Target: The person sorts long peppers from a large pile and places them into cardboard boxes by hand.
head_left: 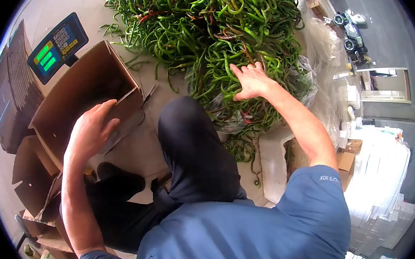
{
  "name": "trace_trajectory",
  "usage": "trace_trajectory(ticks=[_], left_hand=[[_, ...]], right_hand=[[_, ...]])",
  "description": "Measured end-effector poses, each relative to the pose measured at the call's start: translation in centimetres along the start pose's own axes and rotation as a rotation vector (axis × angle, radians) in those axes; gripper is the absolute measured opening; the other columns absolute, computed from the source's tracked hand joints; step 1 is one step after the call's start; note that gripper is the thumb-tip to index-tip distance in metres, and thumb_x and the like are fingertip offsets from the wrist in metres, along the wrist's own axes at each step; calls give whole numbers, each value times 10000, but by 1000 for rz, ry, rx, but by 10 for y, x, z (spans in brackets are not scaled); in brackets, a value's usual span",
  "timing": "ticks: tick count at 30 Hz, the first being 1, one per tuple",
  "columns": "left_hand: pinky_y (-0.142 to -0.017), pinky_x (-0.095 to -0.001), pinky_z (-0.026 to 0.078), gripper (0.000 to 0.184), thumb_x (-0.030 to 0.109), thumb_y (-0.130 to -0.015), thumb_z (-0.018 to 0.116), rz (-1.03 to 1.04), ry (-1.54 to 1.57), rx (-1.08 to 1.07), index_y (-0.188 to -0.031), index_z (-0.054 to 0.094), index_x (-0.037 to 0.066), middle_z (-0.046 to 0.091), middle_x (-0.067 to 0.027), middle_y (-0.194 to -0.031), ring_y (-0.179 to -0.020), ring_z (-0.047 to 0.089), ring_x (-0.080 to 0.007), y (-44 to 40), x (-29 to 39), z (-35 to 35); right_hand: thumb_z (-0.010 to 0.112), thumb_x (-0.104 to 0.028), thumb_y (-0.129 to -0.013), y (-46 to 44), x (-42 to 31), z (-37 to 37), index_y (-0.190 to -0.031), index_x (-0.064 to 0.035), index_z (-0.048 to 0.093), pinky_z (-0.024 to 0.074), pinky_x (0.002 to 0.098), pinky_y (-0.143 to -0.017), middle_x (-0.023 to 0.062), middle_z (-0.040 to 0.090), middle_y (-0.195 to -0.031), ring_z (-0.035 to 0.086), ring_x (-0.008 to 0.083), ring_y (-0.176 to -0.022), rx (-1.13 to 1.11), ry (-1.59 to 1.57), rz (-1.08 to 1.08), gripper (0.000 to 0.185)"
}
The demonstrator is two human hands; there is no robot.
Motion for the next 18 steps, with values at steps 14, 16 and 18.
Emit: trace_trajectory(ticks=[14,16,18], left_hand=[[-901,-453,498,429,167,-896,675,20,-43,11,-1294,576,43,661,-200,-1132,-1058,615,-400,-3,-2,7],[-904,-455,498,430,168,-895,675,-7,-48,0,-1294,575,43,662,-200,-1136,-1062,615,-398,-3,-4,8],[-907,-456,497,430,168,-895,675,-18,-62,-27,-1294,575,43,662,-199,-1144,-1067,615,-397,-5,-2,9]], right_hand=[[744,-205,-702,-8,-24,16,-1268,-112,603,379,510,-941,169,641,-1029,617,319,-1014,174,188,16,590],[737,-192,-715,-1,-18,15,-1248,-112,616,402,506,-911,168,638,-1021,614,334,-999,116,208,39,552],[720,-179,-742,-9,-16,27,-1225,-122,625,415,506,-899,167,632,-1030,613,343,-996,212,184,19,496]])
Point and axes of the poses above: each hand's wrist, its own y-axis away from the middle knuckle, its own z-axis out of the palm, x = y × z, the point moved 10 cm from there along -y, towards the middle knuckle
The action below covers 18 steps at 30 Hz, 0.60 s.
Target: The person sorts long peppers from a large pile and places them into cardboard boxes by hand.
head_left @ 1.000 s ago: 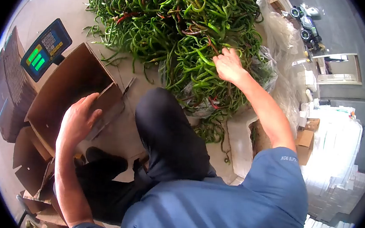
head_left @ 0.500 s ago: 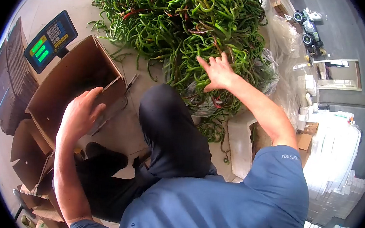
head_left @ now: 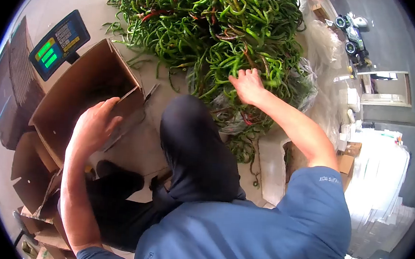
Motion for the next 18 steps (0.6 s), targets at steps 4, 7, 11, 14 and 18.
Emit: trace_trajectory(ticks=[4,7,11,14,18], left_hand=[[-902,-458,498,437,164,-896,676,52,41,5,-1303,569,47,666,-195,-1128,-1059,614,-401,-4,-3,4],[-899,-461,498,442,158,-892,679,57,48,19,-1304,566,45,666,-195,-1122,-1053,615,-402,-4,-5,4],[-896,-461,496,437,159,-896,678,28,25,17,-1303,565,44,666,-201,-1117,-1049,612,-404,-1,0,1],[-894,-461,492,437,162,-897,679,17,35,-11,-1302,565,45,664,-207,-1112,-1051,609,-407,-3,-2,6],[-894,-462,490,440,156,-890,680,12,43,0,-1298,563,40,659,-216,-1130,-1062,605,-415,-5,-1,6]], right_hand=[[661,-125,-813,-5,-1,4,-1168,-142,643,452,467,-876,168,618,-1055,621,340,-989,48,-42,8,356],[694,-128,-808,9,17,-11,-1163,-112,632,472,451,-861,174,612,-1047,640,322,-948,124,-119,69,360],[729,-97,-761,68,79,-67,-1175,-148,617,521,457,-800,155,614,-1025,640,352,-901,414,-260,219,432],[758,-123,-757,104,125,-96,-1165,-138,620,546,446,-805,134,630,-1046,655,362,-927,612,-516,282,431],[786,-63,-734,136,180,-102,-1212,-67,614,539,401,-869,155,663,-1089,670,314,-992,794,-714,411,508]])
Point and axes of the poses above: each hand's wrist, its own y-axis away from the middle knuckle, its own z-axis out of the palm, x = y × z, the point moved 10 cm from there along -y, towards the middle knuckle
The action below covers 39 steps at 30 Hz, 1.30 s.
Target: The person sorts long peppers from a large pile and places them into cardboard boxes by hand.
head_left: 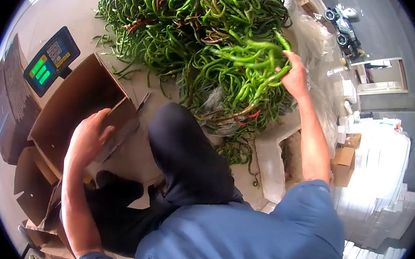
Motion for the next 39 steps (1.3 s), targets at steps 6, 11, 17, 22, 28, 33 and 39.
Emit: trace_trajectory(ticks=[6,11,17,22,28,33,39], left_hand=[[-908,-461,488,437,132,-880,670,4,12,12,-1293,565,34,655,-220,-1160,-1081,603,-419,3,2,-2],[-922,-450,487,436,116,-870,664,-48,82,-33,-1287,571,28,651,-225,-1161,-1087,605,-415,3,13,-6],[-914,-450,489,429,102,-862,674,9,45,28,-1272,577,24,655,-220,-1151,-1080,604,-417,0,6,-7],[-914,-444,492,425,107,-866,677,7,78,15,-1272,582,24,655,-221,-1156,-1085,603,-417,-3,2,-4],[-925,-436,496,414,112,-875,676,19,36,61,-1270,593,18,655,-215,-1179,-1091,613,-406,-3,9,-13],[-937,-427,497,400,114,-883,673,-14,67,67,-1262,600,9,654,-209,-1191,-1095,617,-400,-6,12,-16],[-933,-412,508,338,85,-879,675,70,94,147,-1204,635,4,659,-193,-1188,-1086,633,-381,-13,20,-17]], right_hand=[[823,-161,-747,-11,75,-19,-1123,-18,680,537,344,-805,135,751,-968,699,193,-889,207,-135,331,427],[830,-143,-723,-25,89,-48,-1071,-13,704,526,305,-734,95,740,-897,663,141,-806,290,-336,431,391],[806,-59,-727,-28,112,-49,-1123,0,706,498,261,-680,45,713,-878,622,93,-753,324,-588,594,412],[812,-66,-736,-35,99,-67,-1118,2,704,505,257,-716,53,724,-920,637,104,-786,325,-632,572,403],[818,-85,-736,-48,75,-92,-1088,-18,723,522,267,-724,51,731,-926,652,104,-805,316,-544,496,371],[811,-98,-730,-54,48,-111,-1099,-19,719,524,258,-722,62,734,-912,652,102,-790,333,-398,293,388],[812,-104,-735,-52,36,-119,-1106,-13,714,525,252,-717,55,730,-909,647,91,-786,364,-349,273,394]])
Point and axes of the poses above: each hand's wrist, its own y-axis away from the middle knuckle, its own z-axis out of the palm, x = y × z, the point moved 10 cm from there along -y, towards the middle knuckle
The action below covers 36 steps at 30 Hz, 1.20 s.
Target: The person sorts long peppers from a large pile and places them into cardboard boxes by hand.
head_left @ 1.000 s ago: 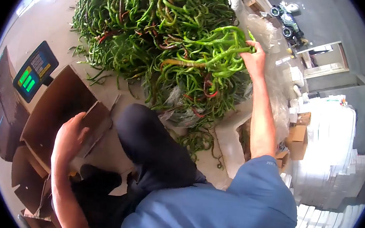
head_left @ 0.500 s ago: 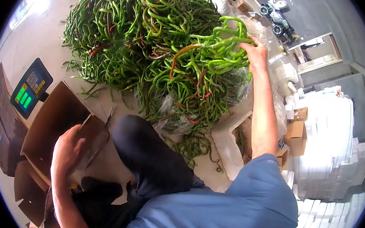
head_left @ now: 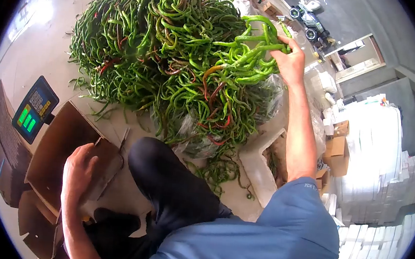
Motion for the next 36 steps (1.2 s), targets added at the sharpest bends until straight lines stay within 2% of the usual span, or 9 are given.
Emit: trace_trajectory(ticks=[6,8,14,16,19,21,25,33,36], left_hand=[[-935,-391,519,290,58,-860,693,180,57,188,-1143,654,11,667,-168,-1185,-1091,646,-351,-14,53,-5],[-916,-393,532,284,84,-861,709,294,-102,300,-1137,666,30,673,-157,-1174,-1046,661,-344,-19,82,-3],[-881,-402,539,471,170,-851,739,113,334,82,-1287,602,55,654,-156,-1200,-1039,658,-350,-95,170,62],[-891,-421,531,549,196,-851,740,283,226,188,-1353,557,68,642,-162,-1218,-1066,645,-345,-129,208,90],[-892,-442,523,508,185,-845,732,311,227,152,-1309,570,61,645,-163,-1193,-1071,634,-347,-163,242,130],[-849,-445,529,319,164,-853,709,318,298,171,-1141,653,39,675,-165,-1059,-996,651,-364,-172,250,142],[-694,-365,532,232,124,-872,712,284,410,208,-1074,694,10,713,-174,-874,-745,693,-301,-171,240,143],[-699,-333,523,208,96,-887,705,415,291,281,-1081,698,20,700,-138,-853,-728,661,-191,-151,245,85],[-762,-282,500,279,133,-885,713,195,487,24,-1135,694,10,709,-79,-867,-793,614,-111,-157,225,76]], right_hand=[[813,-96,-738,5,-10,-3,-1107,-18,716,517,243,-711,38,725,-904,637,83,-789,-16,-17,23,389],[802,-94,-752,5,-8,-2,-1108,-18,716,511,239,-701,29,717,-893,626,76,-778,-43,-63,34,375],[781,-91,-767,10,-11,-2,-1118,-19,713,504,236,-693,15,708,-882,612,65,-762,-101,-69,41,365],[778,-91,-768,10,-9,-1,-1123,-22,712,503,234,-692,12,709,-882,610,61,-759,-114,-66,25,368],[776,-88,-766,17,-12,-1,-1128,-27,712,503,234,-691,6,711,-885,603,56,-755,-127,-26,87,373],[775,-84,-764,20,-5,1,-1129,-25,711,505,235,-696,5,712,-889,602,52,-759,-123,-66,103,375],[777,-87,-766,30,19,5,-1133,-19,703,508,233,-712,5,714,-901,607,51,-783,-153,-68,143,381],[775,-114,-767,60,48,41,-1124,-12,694,507,257,-722,43,717,-901,606,79,-775,-192,-105,189,380],[775,-114,-765,63,58,44,-1124,-7,692,507,261,-732,44,722,-906,610,82,-782,-184,-81,127,384]])
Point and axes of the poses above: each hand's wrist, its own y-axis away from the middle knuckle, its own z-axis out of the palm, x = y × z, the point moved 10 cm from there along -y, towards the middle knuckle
